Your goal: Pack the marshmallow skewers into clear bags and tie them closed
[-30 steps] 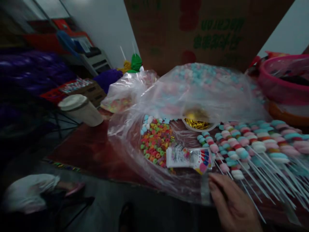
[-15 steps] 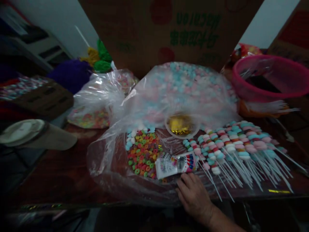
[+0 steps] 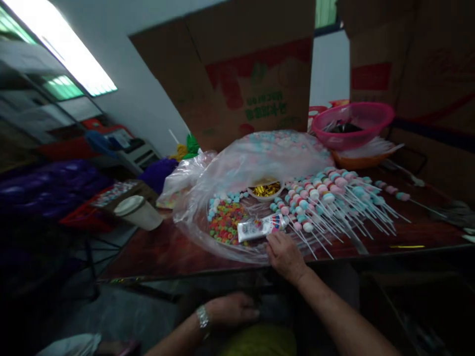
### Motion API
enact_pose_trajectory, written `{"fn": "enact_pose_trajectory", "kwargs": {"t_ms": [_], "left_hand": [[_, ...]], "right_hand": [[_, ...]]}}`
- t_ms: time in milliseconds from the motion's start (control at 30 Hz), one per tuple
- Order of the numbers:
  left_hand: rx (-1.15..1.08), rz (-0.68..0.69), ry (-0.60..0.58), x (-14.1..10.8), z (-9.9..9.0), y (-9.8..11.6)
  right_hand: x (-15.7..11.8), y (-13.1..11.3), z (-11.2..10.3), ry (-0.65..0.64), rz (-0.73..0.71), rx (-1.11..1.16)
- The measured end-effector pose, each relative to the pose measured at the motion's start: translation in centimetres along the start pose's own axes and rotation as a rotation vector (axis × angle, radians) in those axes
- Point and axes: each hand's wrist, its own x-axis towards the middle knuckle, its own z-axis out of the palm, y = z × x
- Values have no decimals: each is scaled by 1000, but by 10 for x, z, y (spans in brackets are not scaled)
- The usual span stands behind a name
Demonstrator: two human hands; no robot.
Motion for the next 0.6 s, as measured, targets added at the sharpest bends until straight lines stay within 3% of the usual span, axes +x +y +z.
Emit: {"fn": "enact_pose_trajectory", "kwargs": {"t_ms": [67, 200, 233, 300, 367, 467, 600], "left_hand": [[183, 38, 57, -17, 0, 24], [774, 463, 595, -33, -3, 76], [944, 558, 675, -31, -3, 85], [1229, 633, 676, -20, -5, 98], [1383, 604, 591, -4, -9, 103], [1444, 524, 518, 14, -19, 104], [1414, 397, 497, 9, -44, 90]], "right_hand": [[1, 0, 2, 54, -22, -17], [1, 0, 6, 117, -51, -99], [1, 0, 6, 123, -56, -126], [1, 1, 6, 124, -63, -181], [3, 1, 6, 119, -61, -229], [8, -4, 7, 113, -45, -283], [9, -21, -8, 101, -62, -319]]}}
